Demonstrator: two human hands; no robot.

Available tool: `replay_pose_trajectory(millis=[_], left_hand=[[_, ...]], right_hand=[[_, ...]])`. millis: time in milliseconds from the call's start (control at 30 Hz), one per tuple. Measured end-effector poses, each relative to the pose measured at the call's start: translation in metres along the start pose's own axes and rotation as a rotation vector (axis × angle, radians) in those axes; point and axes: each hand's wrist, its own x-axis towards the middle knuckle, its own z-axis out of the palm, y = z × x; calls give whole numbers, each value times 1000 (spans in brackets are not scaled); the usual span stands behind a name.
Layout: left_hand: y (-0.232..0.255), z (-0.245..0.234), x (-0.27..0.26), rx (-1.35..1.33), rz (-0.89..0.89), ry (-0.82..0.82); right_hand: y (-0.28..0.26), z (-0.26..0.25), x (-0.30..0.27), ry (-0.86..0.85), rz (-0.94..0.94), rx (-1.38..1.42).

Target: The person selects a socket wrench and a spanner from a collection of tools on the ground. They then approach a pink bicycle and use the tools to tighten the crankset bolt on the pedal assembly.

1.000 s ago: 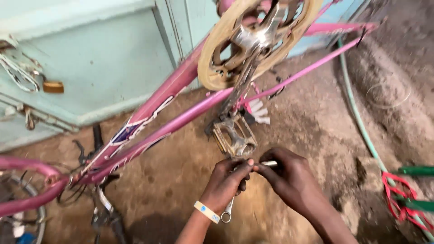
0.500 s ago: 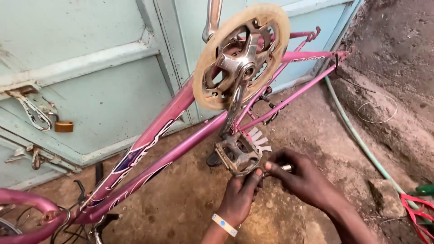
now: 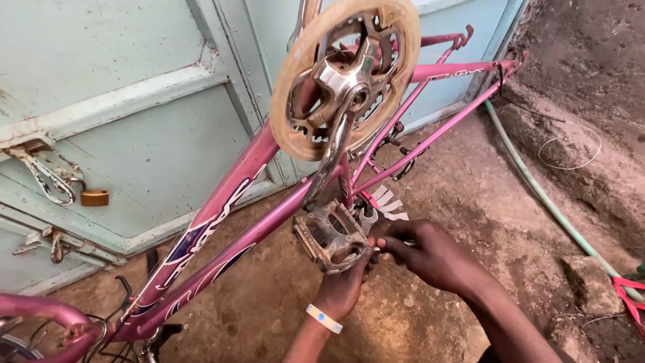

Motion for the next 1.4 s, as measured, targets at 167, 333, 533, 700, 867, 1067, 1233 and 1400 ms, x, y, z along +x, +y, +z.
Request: replay_pose_trajectory(millis=[167, 333, 533, 700, 867, 1067, 1233, 1400], left_hand=[[6, -11, -6, 70, -102, 25], [19, -16, -25, 15, -201, 137], [20, -48, -38, 278, -248, 98], [44, -66, -39, -457, -119, 416], [118, -50, -86, -731, 46, 343], [127, -59, -86, -710, 145, 341], [153, -59, -97, -409, -41, 334], [125, -65, -79, -556, -45, 307]], right_hand=[[2, 9, 8, -52, -163, 20], [-20, 5, -7, -52, -227, -45], [-27, -11, -22, 240, 164, 267], [-22, -6, -38, 700, -306, 611], [-50, -18, -35, 926, -510, 416], [-85, -63, -14, 965, -721, 61], [-89, -49, -20, 936, -693, 77], [-80, -45, -15, 978, -565, 209]])
